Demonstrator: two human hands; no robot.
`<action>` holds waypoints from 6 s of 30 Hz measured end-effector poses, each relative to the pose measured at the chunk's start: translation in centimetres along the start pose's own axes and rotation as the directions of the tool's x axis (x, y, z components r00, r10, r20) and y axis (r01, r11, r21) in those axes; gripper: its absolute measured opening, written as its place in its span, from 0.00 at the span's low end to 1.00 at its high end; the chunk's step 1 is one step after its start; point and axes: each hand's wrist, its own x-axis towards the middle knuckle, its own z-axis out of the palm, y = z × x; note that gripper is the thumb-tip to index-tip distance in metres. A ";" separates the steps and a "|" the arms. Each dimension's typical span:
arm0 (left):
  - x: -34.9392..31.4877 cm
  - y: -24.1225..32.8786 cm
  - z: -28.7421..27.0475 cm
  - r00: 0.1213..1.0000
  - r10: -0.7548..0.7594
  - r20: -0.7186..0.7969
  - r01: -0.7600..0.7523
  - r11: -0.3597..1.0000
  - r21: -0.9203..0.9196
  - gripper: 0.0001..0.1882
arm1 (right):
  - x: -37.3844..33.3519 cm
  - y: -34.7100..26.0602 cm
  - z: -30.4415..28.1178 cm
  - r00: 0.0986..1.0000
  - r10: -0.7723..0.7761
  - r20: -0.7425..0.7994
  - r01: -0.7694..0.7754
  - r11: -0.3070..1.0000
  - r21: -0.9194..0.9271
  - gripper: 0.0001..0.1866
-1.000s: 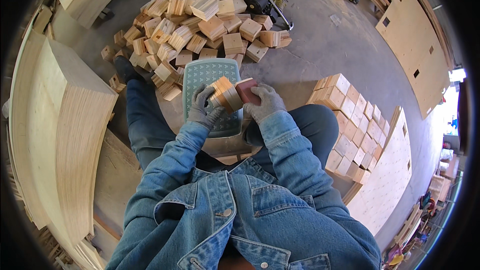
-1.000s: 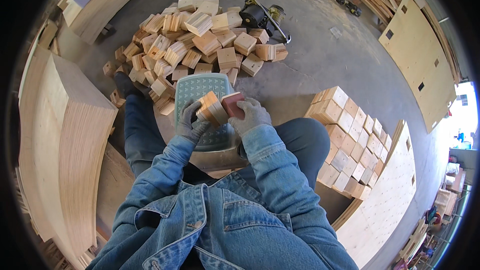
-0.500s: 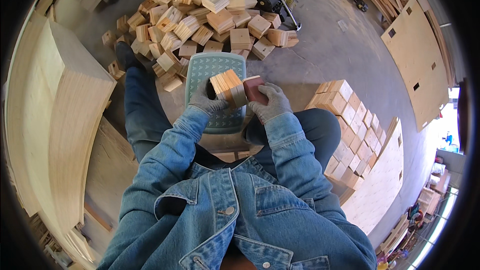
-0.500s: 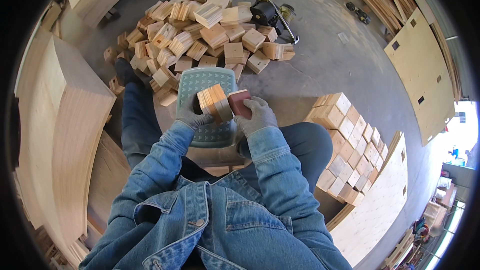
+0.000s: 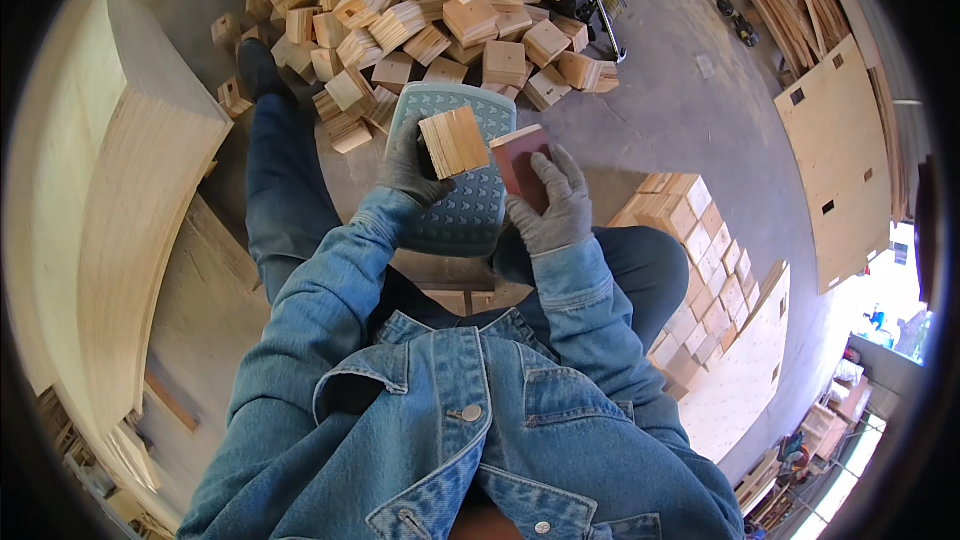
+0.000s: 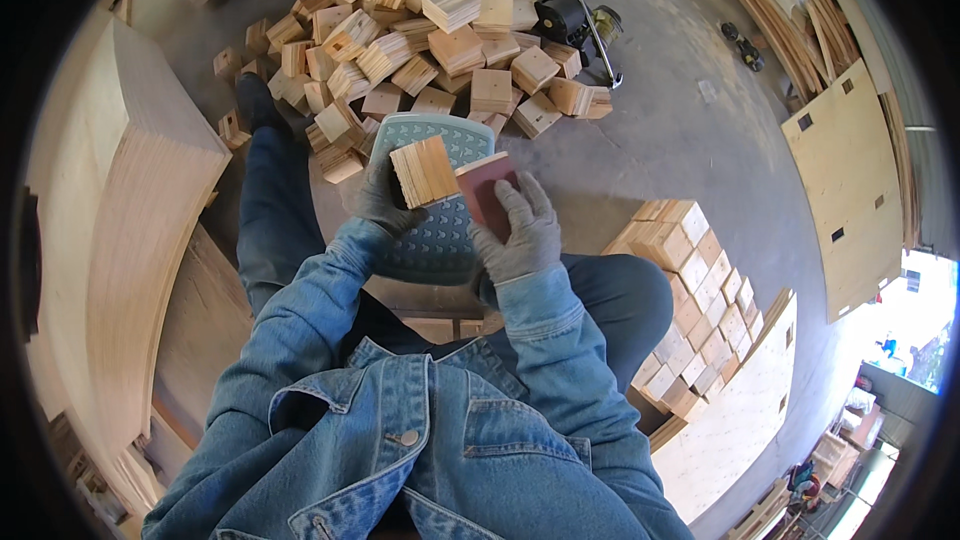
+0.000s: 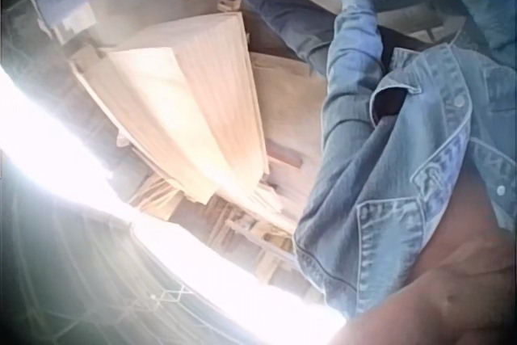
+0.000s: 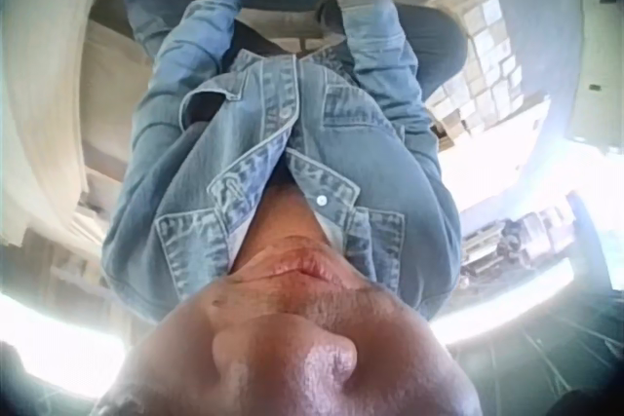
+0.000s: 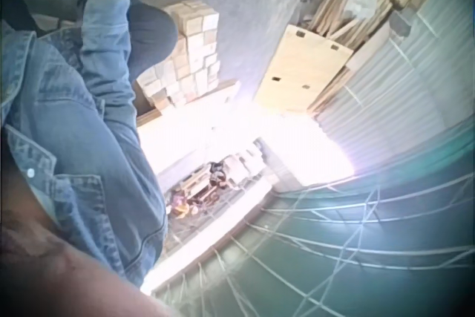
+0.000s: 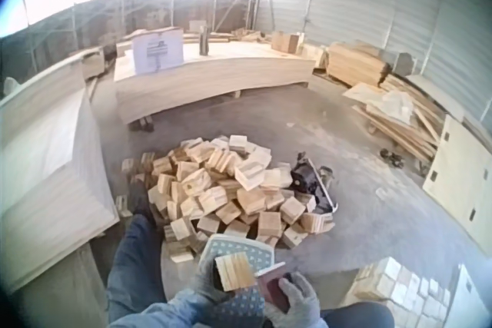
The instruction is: The person sits on a low stool and sands small wooden blocks one at a time using a sanding block. They hold each block in the left hand and rub the sanding block over its surfaces, then place the finished block onto a growing stack to the right.
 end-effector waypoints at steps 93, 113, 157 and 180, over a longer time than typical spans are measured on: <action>0.8 -1.3 0.2 0.983 0.176 -0.048 -0.155 0.945 0.288 0.56 | 14.2 -6.8 8.4 0.943 0.024 0.331 0.120 0.906 -0.406 0.32; 1.0 -1.9 0.1 0.982 0.181 0.046 -0.180 0.850 0.495 0.56 | 3.9 -6.7 4.4 0.928 -0.152 0.341 0.272 0.901 -0.338 0.31; 0.3 1.1 -0.7 0.986 0.164 -0.034 -0.148 0.948 0.282 0.54 | -0.5 -4.2 1.7 0.913 -0.198 0.357 0.300 0.918 -0.259 0.36; 0.2 1.3 -0.9 0.976 0.214 -0.047 -0.191 0.935 0.298 0.51 | 1.3 -5.6 2.8 0.918 -0.151 0.366 0.271 0.914 -0.303 0.36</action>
